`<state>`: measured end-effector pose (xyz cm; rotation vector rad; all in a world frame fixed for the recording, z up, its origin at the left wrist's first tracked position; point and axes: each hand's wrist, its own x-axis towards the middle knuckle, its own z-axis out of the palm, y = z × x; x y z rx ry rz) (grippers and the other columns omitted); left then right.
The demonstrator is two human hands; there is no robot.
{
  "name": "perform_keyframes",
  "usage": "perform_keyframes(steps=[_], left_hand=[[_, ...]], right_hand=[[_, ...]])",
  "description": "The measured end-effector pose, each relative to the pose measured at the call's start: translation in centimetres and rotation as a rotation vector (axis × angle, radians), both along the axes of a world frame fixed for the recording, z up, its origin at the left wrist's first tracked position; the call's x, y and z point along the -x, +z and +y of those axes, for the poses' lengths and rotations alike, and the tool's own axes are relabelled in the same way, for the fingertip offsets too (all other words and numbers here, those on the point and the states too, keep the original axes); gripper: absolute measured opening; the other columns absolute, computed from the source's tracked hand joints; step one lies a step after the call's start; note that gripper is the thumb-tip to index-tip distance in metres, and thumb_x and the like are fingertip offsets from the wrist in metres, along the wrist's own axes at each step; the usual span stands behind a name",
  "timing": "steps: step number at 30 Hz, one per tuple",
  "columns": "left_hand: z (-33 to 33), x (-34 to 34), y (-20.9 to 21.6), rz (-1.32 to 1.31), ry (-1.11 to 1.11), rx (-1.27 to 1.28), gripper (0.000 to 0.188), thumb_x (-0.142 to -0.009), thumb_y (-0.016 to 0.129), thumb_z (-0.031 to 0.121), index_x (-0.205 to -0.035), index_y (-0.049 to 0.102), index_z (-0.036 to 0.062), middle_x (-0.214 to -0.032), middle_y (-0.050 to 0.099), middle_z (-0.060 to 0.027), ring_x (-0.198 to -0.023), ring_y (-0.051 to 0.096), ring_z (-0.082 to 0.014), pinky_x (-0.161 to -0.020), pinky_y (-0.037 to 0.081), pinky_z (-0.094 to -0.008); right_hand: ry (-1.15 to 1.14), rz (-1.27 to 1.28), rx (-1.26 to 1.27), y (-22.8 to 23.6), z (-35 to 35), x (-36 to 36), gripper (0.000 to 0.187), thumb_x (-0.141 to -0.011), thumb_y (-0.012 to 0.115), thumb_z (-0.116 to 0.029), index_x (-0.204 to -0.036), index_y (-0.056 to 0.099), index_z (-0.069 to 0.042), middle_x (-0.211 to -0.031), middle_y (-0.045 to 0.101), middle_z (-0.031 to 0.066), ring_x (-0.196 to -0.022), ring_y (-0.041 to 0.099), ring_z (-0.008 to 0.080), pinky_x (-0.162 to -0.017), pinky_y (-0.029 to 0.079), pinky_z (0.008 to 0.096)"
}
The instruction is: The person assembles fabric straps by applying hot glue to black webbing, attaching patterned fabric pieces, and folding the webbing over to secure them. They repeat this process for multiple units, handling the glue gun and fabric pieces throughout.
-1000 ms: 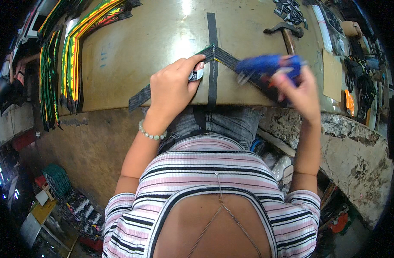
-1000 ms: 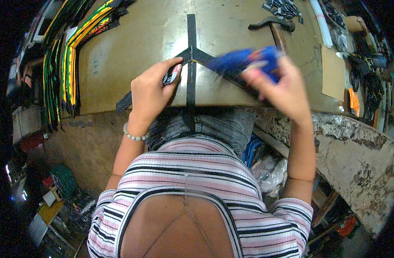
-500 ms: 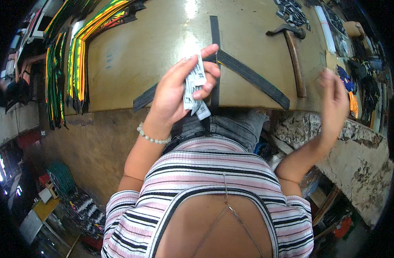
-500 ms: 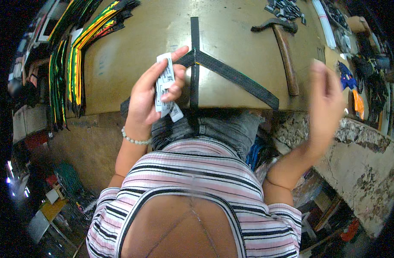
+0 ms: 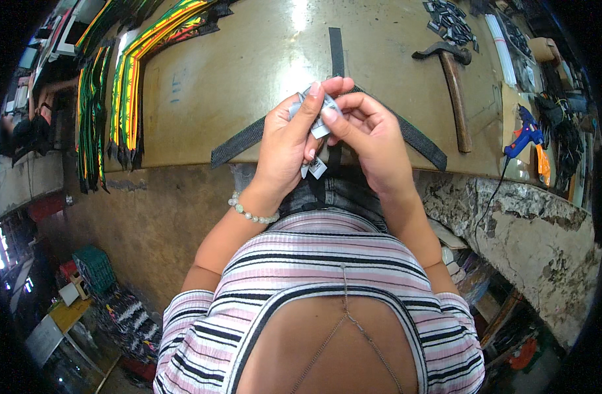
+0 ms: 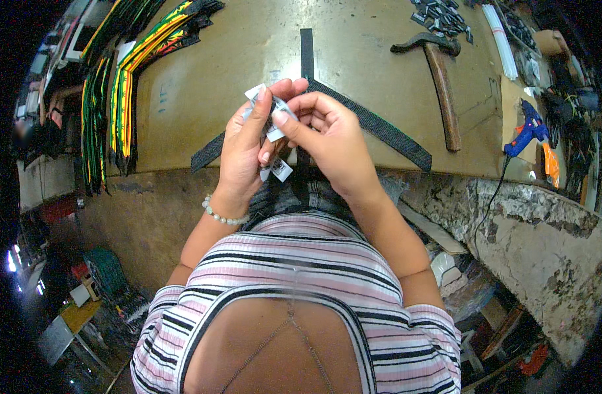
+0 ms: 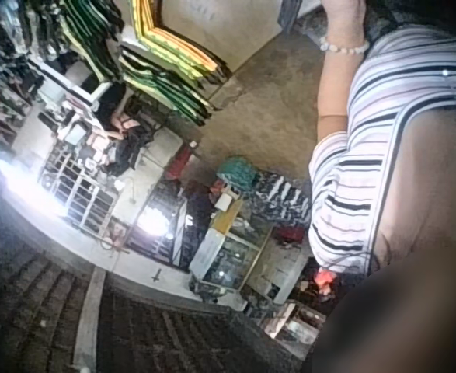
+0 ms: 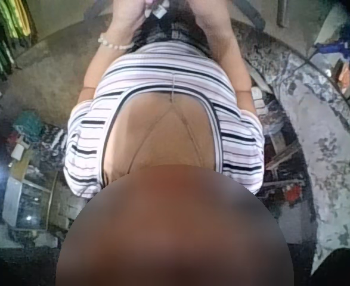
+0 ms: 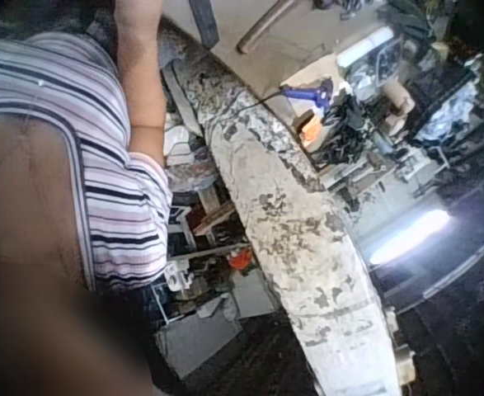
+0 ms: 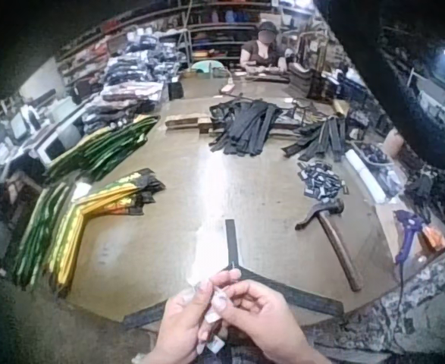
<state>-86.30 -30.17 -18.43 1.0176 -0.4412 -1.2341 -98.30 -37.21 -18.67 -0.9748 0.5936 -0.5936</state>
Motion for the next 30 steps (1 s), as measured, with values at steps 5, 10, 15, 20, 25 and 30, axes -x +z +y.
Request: perform_keyframes(steps=[5, 10, 15, 20, 25, 30], left_hand=[[0.1, -0.9, 0.0, -0.157, -0.092, -0.083, 0.039, -0.103, 0.054, 0.031, -0.12, 0.066, -0.0015, -0.089, 0.069, -0.0021, -0.048, 0.041, 0.0012, -0.044, 0.035, -0.015], [0.6, -0.7, 0.1, -0.503, -0.144, -0.129, 0.029, -0.1, 0.058, 0.015, -0.126, 0.067, 0.0068, -0.072, 0.063, 0.0013, -0.049, 0.045, -0.0023, -0.046, 0.038, -0.0207], [1.0, -0.9, 0.6, -1.005, 0.019, 0.0, 0.043, -0.087, 0.057, -0.006, -0.128, 0.064, 0.0067, -0.088, 0.069, -0.0102, -0.058, 0.06, -0.0134, -0.056, 0.05, -0.0287], [1.1, -1.2, -0.3, -1.34, 0.129, 0.186, 0.06, -0.071, 0.055, -0.016, -0.126, 0.062, 0.0063, -0.106, 0.069, -0.0175, -0.083, 0.069, -0.0301, -0.073, 0.055, -0.0368], [0.8, -1.0, -0.5, -1.521, 0.219, 0.252, 0.06, -0.069, 0.052, -0.017, -0.123, 0.063, 0.0046, -0.101, 0.07, -0.0162, -0.079, 0.07, -0.0275, -0.071, 0.056, -0.0358], [2.1, -3.9, 2.4, -0.746, 0.461, -0.22, 0.027, -0.103, 0.055, 0.02, -0.12, 0.066, 0.0015, -0.084, 0.068, -0.0035, -0.058, 0.053, -0.0037, -0.052, 0.042, -0.0169]], right_hand=[[-0.028, -0.039, -0.11, 0.1, -1.5, 1.3, 0.022, -0.095, 0.067, -0.015, -0.108, 0.061, 0.002, -0.089, 0.066, 0.0061, -0.076, 0.064, 0.0094, -0.066, 0.053, 0.0224], [-0.128, 0.024, 0.026, 2.0, -2.2, 2.1, 0.024, -0.096, 0.066, -0.015, -0.109, 0.061, 0.005, -0.084, 0.067, 0.0081, -0.072, 0.065, 0.0113, -0.066, 0.053, 0.0227], [-0.106, 0.148, 0.184, 3.3, -1.8, 3.5, 0.02, -0.095, 0.065, -0.009, -0.109, 0.064, 0.006, -0.086, 0.068, 0.0079, -0.07, 0.063, 0.0093, -0.066, 0.052, 0.021], [-0.186, 0.206, 0.239, 2.9, -1.0, 4.3, 0.017, -0.093, 0.068, -0.007, -0.104, 0.067, 0.007, -0.087, 0.069, 0.009, -0.071, 0.065, 0.0104, -0.064, 0.055, 0.0224], [-0.315, 0.242, 0.312, 3.1, -0.7, 4.9, 0.018, -0.093, 0.068, -0.008, -0.104, 0.066, 0.006, -0.084, 0.069, 0.0086, -0.069, 0.065, 0.0105, -0.063, 0.055, 0.0222], [-0.604, 0.339, 0.487, 4.4, -1.2, 6.1, 0.014, -0.093, 0.068, -0.007, -0.102, 0.067, 0.004, -0.082, 0.068, 0.0073, -0.069, 0.066, 0.0096, -0.062, 0.054, 0.0216]])
